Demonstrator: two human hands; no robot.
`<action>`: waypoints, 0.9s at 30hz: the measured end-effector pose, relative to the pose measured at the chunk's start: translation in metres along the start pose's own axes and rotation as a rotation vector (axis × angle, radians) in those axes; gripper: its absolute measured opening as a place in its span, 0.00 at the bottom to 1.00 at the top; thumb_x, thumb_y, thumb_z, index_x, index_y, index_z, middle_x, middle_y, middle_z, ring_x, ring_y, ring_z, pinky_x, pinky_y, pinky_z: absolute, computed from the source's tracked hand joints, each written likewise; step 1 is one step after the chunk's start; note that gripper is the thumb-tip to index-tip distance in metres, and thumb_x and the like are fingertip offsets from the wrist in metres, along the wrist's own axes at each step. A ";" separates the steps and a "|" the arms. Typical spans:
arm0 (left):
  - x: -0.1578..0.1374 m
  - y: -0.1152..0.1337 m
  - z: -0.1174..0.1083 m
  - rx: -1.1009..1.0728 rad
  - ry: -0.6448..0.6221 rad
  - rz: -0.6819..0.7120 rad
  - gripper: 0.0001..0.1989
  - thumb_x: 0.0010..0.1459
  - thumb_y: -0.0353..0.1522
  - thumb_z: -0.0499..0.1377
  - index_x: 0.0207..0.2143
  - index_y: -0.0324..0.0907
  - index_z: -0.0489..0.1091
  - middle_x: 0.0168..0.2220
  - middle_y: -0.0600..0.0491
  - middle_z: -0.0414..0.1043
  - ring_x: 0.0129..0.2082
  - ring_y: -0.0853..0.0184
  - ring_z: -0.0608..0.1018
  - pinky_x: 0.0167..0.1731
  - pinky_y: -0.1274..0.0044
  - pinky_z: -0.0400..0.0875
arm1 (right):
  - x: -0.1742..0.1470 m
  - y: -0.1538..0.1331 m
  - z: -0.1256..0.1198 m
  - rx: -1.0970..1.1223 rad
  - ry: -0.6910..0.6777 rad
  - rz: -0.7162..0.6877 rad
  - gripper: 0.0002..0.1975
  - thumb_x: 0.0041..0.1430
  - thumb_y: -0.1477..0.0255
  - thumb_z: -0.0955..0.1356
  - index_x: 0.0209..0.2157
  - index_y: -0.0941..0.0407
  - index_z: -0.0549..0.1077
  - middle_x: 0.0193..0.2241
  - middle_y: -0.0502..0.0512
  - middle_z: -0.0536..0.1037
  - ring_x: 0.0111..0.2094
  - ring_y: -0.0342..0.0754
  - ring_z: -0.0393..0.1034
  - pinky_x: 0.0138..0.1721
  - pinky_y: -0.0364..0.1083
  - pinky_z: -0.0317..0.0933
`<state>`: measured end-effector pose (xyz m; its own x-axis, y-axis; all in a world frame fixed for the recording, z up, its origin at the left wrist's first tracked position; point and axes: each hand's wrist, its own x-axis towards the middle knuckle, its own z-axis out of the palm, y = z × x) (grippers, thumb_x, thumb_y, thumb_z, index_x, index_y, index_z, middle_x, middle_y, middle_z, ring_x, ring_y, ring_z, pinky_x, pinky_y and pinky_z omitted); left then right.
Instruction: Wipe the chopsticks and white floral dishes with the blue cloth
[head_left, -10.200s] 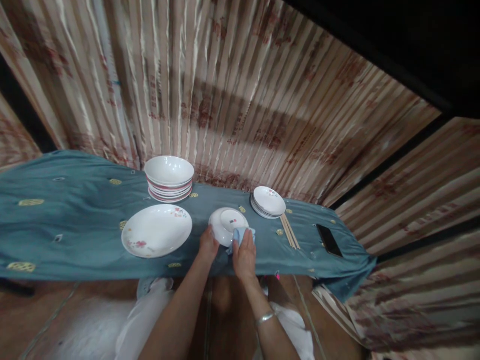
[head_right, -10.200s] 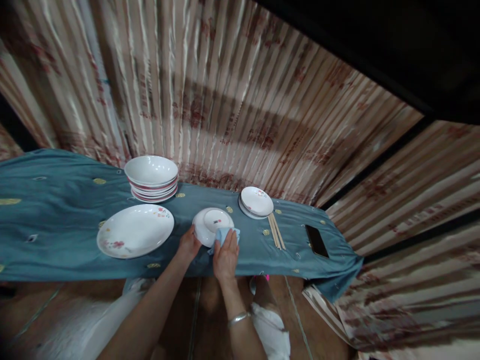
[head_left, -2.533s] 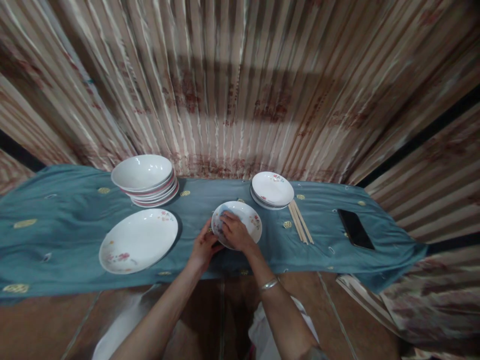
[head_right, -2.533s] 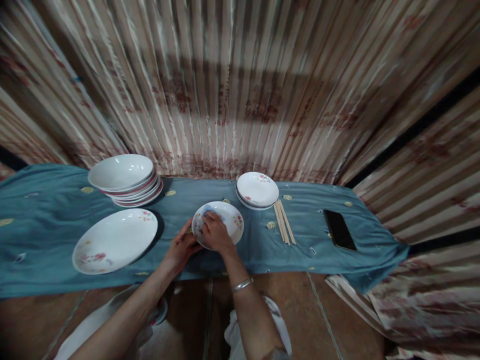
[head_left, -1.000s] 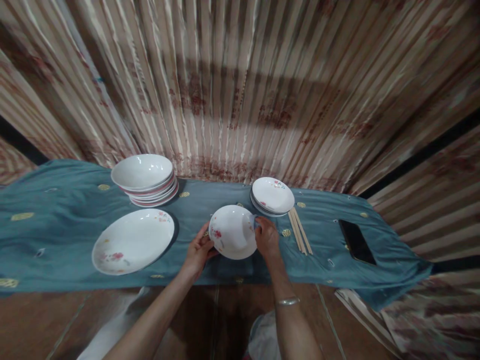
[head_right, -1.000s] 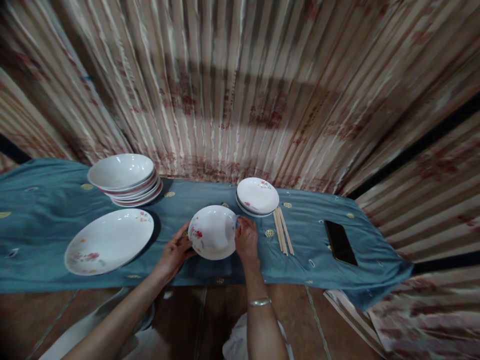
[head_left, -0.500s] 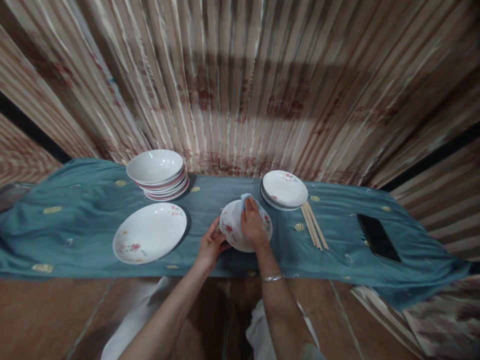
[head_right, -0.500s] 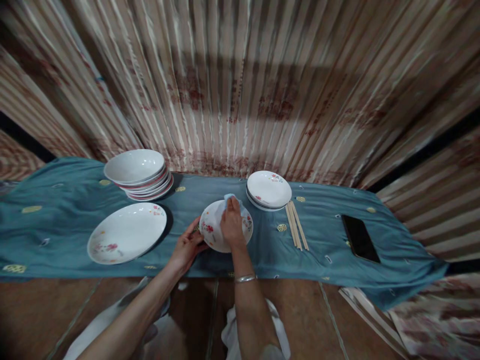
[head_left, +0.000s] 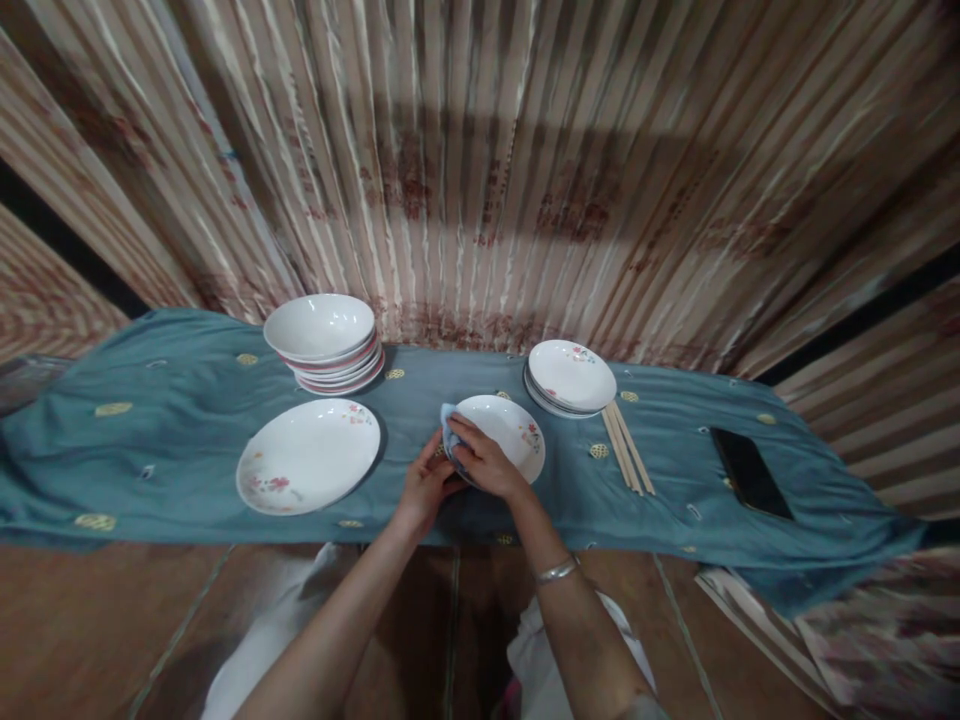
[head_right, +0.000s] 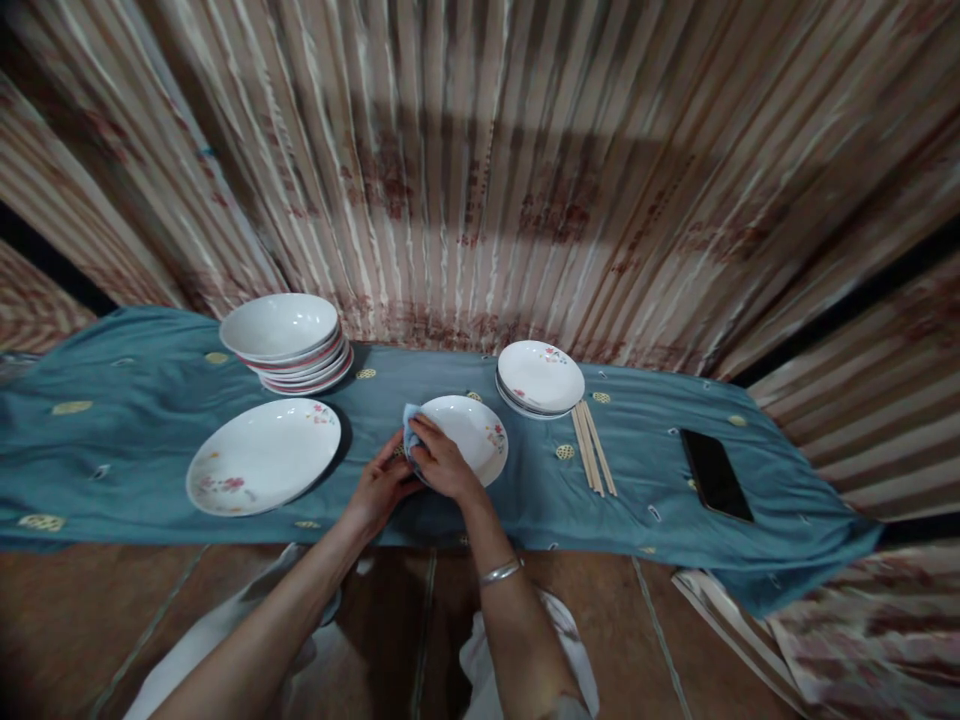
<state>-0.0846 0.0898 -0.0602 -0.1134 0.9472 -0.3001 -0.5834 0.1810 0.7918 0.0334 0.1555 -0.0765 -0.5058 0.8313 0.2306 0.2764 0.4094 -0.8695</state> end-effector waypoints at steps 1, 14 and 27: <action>0.000 0.000 0.000 -0.015 0.003 -0.006 0.37 0.39 0.28 0.67 0.56 0.45 0.66 0.31 0.55 0.76 0.30 0.68 0.76 0.36 0.70 0.75 | -0.005 -0.002 -0.003 0.008 -0.030 -0.003 0.24 0.57 0.75 0.62 0.56 0.52 0.67 0.60 0.53 0.65 0.62 0.47 0.57 0.64 0.51 0.46; 0.001 0.004 -0.001 -0.010 -0.039 -0.047 0.41 0.36 0.25 0.68 0.57 0.45 0.64 0.34 0.52 0.77 0.30 0.64 0.78 0.33 0.68 0.76 | -0.064 -0.026 -0.041 -0.207 -0.160 -0.010 0.21 0.50 0.85 0.61 0.42 0.56 0.77 0.45 0.56 0.79 0.47 0.48 0.73 0.52 0.49 0.63; 0.004 0.003 -0.001 0.056 0.019 -0.025 0.43 0.37 0.27 0.68 0.58 0.44 0.61 0.33 0.53 0.77 0.31 0.64 0.78 0.31 0.70 0.77 | -0.080 -0.006 -0.063 -0.657 0.242 0.045 0.18 0.50 0.87 0.60 0.35 0.57 0.76 0.41 0.60 0.78 0.46 0.50 0.70 0.52 0.50 0.62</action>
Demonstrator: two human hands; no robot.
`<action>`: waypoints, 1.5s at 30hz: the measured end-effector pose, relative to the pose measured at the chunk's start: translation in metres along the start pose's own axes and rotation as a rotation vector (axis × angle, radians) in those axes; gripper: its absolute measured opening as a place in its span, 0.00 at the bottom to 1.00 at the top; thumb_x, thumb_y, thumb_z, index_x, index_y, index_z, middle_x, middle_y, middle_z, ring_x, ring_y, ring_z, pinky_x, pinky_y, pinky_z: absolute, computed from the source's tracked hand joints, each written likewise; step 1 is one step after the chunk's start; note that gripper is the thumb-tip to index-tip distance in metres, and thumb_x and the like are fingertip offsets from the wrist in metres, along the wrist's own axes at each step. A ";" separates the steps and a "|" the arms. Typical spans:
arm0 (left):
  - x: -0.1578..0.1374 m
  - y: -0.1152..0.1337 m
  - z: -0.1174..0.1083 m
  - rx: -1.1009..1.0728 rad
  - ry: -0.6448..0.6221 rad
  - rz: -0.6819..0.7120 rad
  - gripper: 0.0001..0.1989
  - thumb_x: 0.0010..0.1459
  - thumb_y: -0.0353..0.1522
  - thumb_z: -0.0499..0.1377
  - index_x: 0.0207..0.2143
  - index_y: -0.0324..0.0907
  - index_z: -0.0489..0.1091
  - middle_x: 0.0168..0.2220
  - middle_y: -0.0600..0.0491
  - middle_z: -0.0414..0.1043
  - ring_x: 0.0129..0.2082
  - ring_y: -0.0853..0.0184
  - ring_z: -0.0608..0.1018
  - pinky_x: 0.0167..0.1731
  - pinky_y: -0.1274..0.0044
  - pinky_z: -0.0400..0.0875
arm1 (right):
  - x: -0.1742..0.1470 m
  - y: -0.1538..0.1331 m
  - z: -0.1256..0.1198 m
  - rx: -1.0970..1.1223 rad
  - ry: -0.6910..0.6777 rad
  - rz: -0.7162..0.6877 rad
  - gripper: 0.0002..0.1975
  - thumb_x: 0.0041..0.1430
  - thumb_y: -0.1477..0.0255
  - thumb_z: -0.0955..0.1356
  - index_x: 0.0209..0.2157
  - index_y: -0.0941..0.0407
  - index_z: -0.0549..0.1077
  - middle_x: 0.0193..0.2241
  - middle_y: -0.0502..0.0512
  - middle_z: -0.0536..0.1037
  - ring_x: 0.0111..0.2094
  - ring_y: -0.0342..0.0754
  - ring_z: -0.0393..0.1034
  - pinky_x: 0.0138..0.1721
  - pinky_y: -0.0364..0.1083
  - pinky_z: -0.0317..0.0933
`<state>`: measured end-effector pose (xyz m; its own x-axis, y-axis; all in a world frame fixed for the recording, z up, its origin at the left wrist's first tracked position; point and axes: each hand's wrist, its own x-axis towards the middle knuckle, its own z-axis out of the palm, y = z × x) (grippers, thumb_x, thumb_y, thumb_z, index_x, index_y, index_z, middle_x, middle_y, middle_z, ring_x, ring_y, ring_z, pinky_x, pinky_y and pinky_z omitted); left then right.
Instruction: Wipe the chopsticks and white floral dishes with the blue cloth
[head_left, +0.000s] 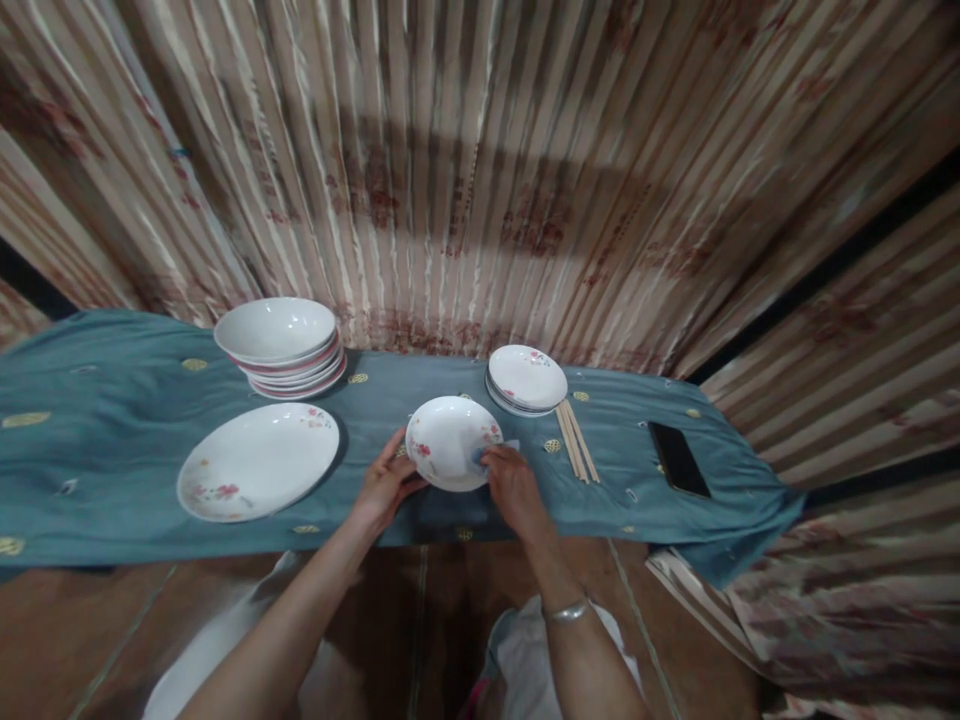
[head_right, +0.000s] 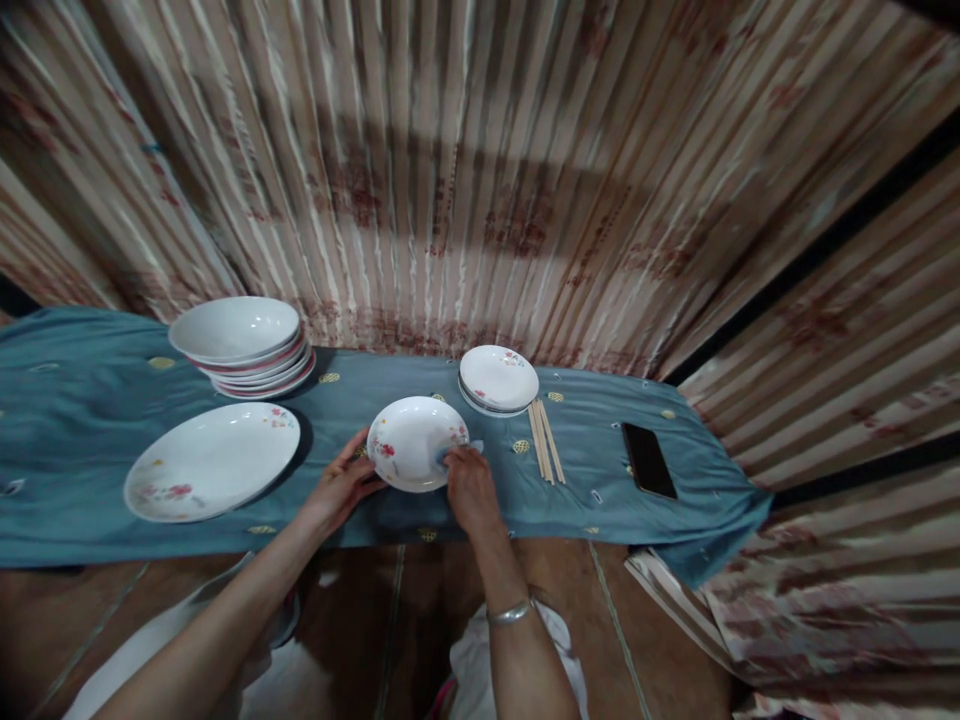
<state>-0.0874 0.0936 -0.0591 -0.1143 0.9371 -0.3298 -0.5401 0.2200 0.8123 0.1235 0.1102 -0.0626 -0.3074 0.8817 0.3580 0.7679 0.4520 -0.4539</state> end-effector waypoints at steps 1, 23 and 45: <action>0.000 0.000 0.000 0.000 0.001 0.001 0.41 0.38 0.27 0.68 0.58 0.44 0.62 0.32 0.54 0.77 0.30 0.65 0.78 0.31 0.70 0.77 | 0.000 0.004 0.000 -0.003 0.053 0.020 0.19 0.50 0.86 0.60 0.36 0.57 0.76 0.42 0.59 0.78 0.47 0.50 0.70 0.52 0.50 0.62; -0.002 -0.011 0.013 -0.017 0.055 0.031 0.22 0.41 0.26 0.63 0.42 0.45 0.65 0.32 0.56 0.74 0.28 0.69 0.77 0.31 0.73 0.76 | 0.012 -0.006 0.005 1.526 0.133 0.662 0.22 0.50 0.58 0.70 0.45 0.53 0.72 0.45 0.52 0.79 0.49 0.52 0.72 0.50 0.54 0.66; 0.003 -0.011 0.043 -0.143 0.138 0.184 0.25 0.41 0.26 0.65 0.43 0.47 0.63 0.27 0.60 0.74 0.28 0.69 0.77 0.34 0.69 0.77 | 0.005 -0.026 0.016 1.317 0.135 0.777 0.22 0.36 0.56 0.75 0.30 0.59 0.79 0.30 0.56 0.82 0.36 0.53 0.76 0.41 0.50 0.67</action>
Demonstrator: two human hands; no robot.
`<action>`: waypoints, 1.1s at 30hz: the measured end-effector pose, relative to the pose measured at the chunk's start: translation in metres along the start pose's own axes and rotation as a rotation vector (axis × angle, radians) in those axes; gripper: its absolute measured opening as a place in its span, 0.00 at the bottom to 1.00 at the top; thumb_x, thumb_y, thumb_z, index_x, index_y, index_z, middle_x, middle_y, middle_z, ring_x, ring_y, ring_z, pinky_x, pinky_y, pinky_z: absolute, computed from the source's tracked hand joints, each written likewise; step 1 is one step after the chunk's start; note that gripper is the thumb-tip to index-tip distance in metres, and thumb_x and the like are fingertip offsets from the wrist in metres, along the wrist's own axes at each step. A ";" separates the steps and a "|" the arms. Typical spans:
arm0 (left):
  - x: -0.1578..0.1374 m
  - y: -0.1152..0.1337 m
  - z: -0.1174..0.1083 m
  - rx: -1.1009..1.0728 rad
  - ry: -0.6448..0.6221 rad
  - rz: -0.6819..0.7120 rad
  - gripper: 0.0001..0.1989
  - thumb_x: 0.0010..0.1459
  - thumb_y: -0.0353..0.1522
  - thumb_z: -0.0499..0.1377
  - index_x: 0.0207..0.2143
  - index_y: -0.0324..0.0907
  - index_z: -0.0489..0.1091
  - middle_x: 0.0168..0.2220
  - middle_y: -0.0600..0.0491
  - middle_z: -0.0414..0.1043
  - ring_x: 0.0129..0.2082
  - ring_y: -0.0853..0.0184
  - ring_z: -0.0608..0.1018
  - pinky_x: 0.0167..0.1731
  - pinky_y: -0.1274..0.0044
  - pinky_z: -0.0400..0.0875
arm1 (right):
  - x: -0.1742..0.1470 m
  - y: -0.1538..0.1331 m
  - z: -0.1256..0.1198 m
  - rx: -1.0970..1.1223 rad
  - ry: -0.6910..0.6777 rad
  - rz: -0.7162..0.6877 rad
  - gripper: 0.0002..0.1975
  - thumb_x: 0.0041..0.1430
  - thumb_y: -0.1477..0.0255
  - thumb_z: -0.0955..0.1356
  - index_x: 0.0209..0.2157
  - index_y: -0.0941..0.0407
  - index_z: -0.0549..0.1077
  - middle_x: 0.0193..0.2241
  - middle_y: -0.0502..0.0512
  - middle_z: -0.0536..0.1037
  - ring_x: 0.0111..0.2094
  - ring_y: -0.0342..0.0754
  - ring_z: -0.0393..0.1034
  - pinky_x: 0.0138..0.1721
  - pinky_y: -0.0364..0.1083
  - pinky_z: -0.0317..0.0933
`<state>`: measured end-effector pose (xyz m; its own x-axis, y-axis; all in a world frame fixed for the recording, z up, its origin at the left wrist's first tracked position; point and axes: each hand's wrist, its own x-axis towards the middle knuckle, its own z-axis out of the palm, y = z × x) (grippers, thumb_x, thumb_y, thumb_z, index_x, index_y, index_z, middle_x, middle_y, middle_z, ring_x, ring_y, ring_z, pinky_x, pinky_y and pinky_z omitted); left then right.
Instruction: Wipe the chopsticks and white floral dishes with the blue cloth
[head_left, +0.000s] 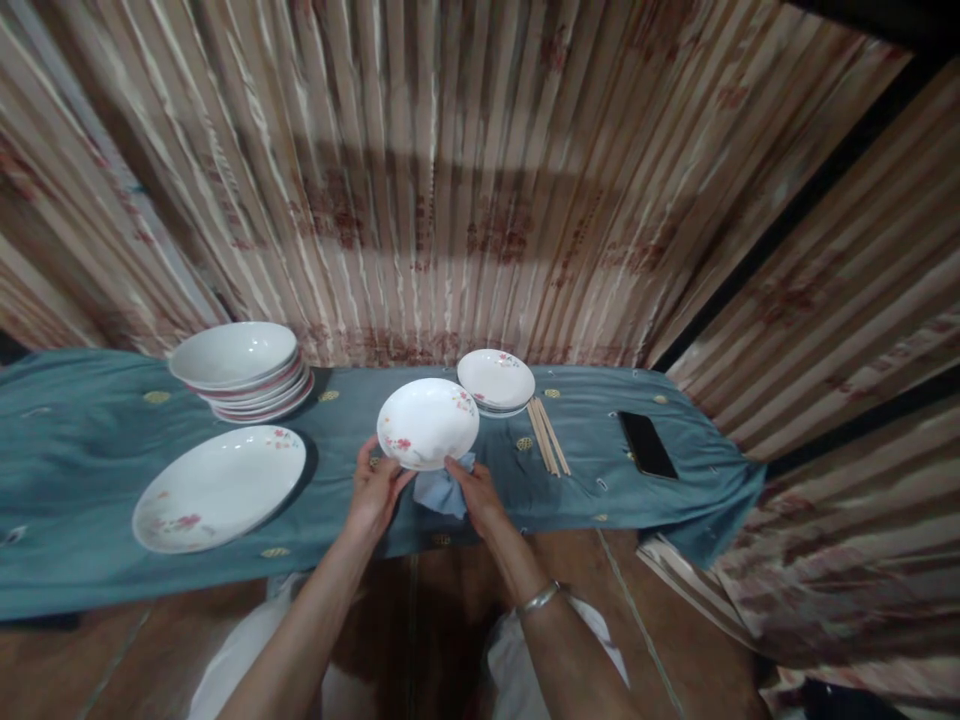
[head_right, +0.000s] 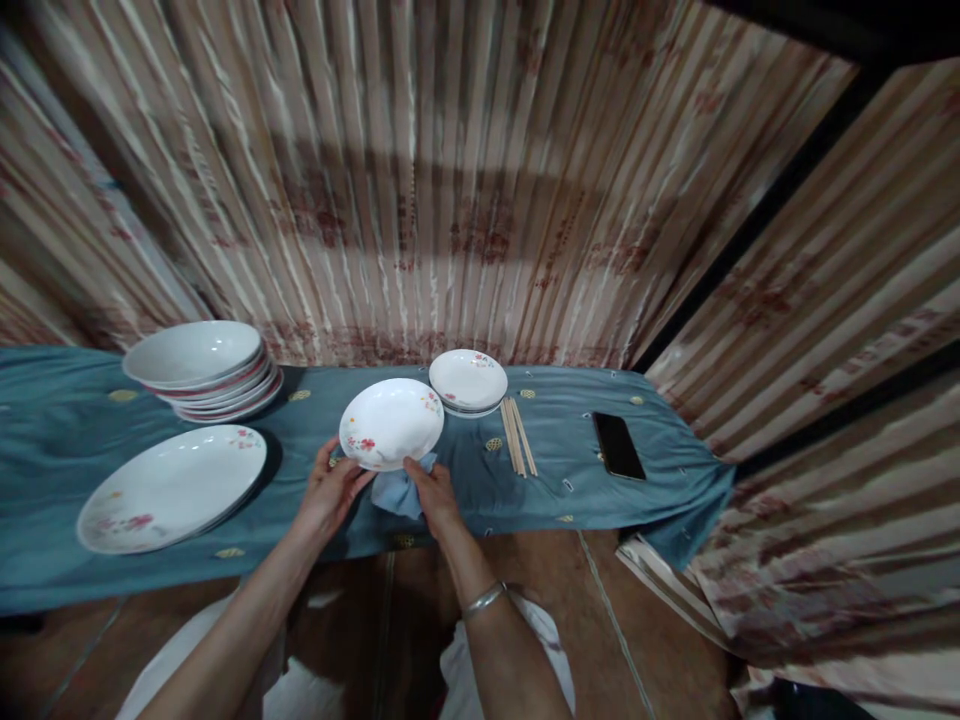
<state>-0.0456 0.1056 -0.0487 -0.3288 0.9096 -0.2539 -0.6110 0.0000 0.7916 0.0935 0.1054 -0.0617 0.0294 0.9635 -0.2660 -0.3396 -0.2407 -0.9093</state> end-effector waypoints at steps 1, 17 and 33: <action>0.000 -0.001 0.003 -0.002 0.001 0.009 0.25 0.41 0.26 0.65 0.43 0.47 0.63 0.27 0.59 0.74 0.28 0.69 0.77 0.34 0.69 0.77 | 0.001 -0.001 -0.001 -0.023 0.016 -0.032 0.22 0.37 0.56 0.75 0.29 0.59 0.79 0.29 0.56 0.82 0.34 0.53 0.76 0.39 0.49 0.68; 0.025 -0.006 0.105 0.124 -0.139 -0.004 0.23 0.44 0.24 0.58 0.44 0.46 0.61 0.28 0.58 0.73 0.28 0.70 0.76 0.31 0.72 0.76 | 0.032 -0.040 -0.036 0.079 0.221 -0.263 0.20 0.45 0.56 0.71 0.35 0.57 0.77 0.38 0.56 0.81 0.41 0.51 0.74 0.43 0.46 0.67; 0.064 -0.016 0.146 0.347 -0.080 0.006 0.24 0.47 0.25 0.60 0.48 0.43 0.62 0.23 0.60 0.68 0.21 0.73 0.71 0.21 0.82 0.68 | 0.064 -0.041 -0.041 0.130 0.221 -0.310 0.17 0.47 0.58 0.70 0.34 0.57 0.76 0.33 0.55 0.81 0.36 0.50 0.75 0.38 0.47 0.69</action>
<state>0.0484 0.2242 0.0034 -0.2653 0.9398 -0.2153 -0.3238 0.1234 0.9380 0.1482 0.1726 -0.0547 0.3463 0.9362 -0.0604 -0.3979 0.0883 -0.9131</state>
